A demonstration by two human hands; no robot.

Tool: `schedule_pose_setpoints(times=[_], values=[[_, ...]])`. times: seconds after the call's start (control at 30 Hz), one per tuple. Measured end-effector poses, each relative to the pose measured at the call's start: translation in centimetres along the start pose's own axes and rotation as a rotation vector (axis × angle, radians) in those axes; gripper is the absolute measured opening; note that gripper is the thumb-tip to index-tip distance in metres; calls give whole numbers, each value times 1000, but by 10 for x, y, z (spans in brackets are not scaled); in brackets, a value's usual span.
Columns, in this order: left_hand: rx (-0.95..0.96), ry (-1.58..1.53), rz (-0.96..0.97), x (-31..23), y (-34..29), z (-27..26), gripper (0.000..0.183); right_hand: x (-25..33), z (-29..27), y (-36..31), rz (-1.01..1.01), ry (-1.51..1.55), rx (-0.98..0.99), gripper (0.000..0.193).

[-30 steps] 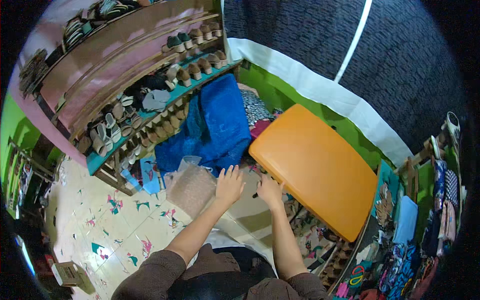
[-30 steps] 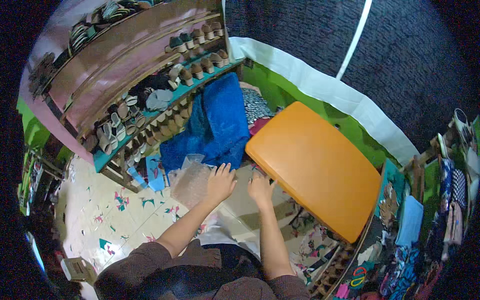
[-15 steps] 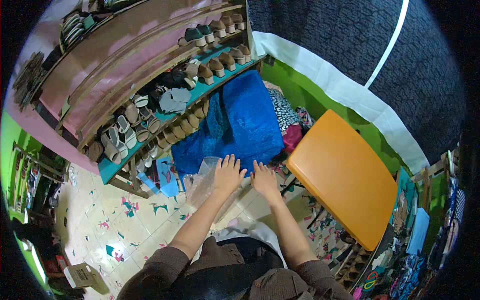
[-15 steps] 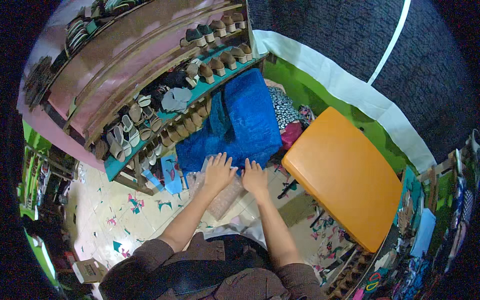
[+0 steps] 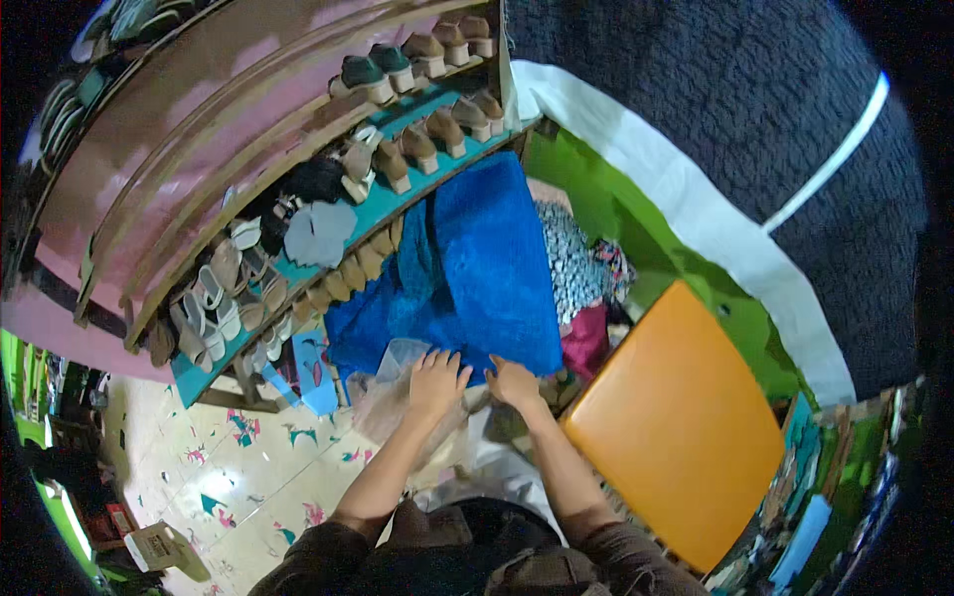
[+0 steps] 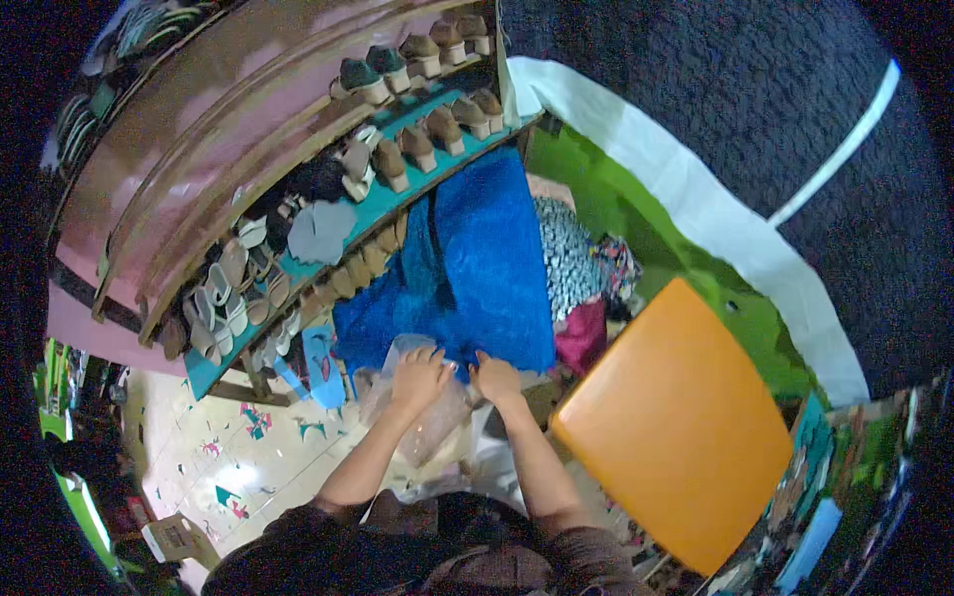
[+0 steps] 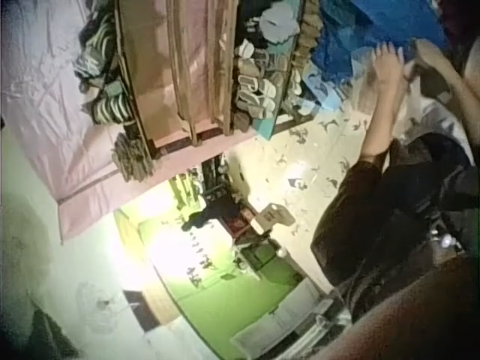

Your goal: Folding various patterned and plain fabric pieces on a small table and placing them on storage shelves.

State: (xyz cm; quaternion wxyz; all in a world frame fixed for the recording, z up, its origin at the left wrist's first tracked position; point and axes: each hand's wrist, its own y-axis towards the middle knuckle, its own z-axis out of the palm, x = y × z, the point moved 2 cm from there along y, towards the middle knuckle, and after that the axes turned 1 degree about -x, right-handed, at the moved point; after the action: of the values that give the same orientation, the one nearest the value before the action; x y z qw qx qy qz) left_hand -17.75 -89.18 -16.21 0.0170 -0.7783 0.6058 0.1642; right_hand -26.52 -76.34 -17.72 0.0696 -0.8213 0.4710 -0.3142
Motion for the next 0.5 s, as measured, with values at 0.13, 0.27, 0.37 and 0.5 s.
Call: schedule_pose_setpoints(times=[0.13,0.27,0.37,0.5], values=[[110,-10,-16,-6,52,24,40,-74,-9,67,146,114,-246,56],[110,-56,-46,-14,92,37,37,-109,-28,108,353,57,-317,69],[89,-49,-54,-29,111,46,36,-124,-24,132,569,22,-173,79],[120,-34,-10,-45,129,60,37,-131,-11,148,505,-20,-221,45]])
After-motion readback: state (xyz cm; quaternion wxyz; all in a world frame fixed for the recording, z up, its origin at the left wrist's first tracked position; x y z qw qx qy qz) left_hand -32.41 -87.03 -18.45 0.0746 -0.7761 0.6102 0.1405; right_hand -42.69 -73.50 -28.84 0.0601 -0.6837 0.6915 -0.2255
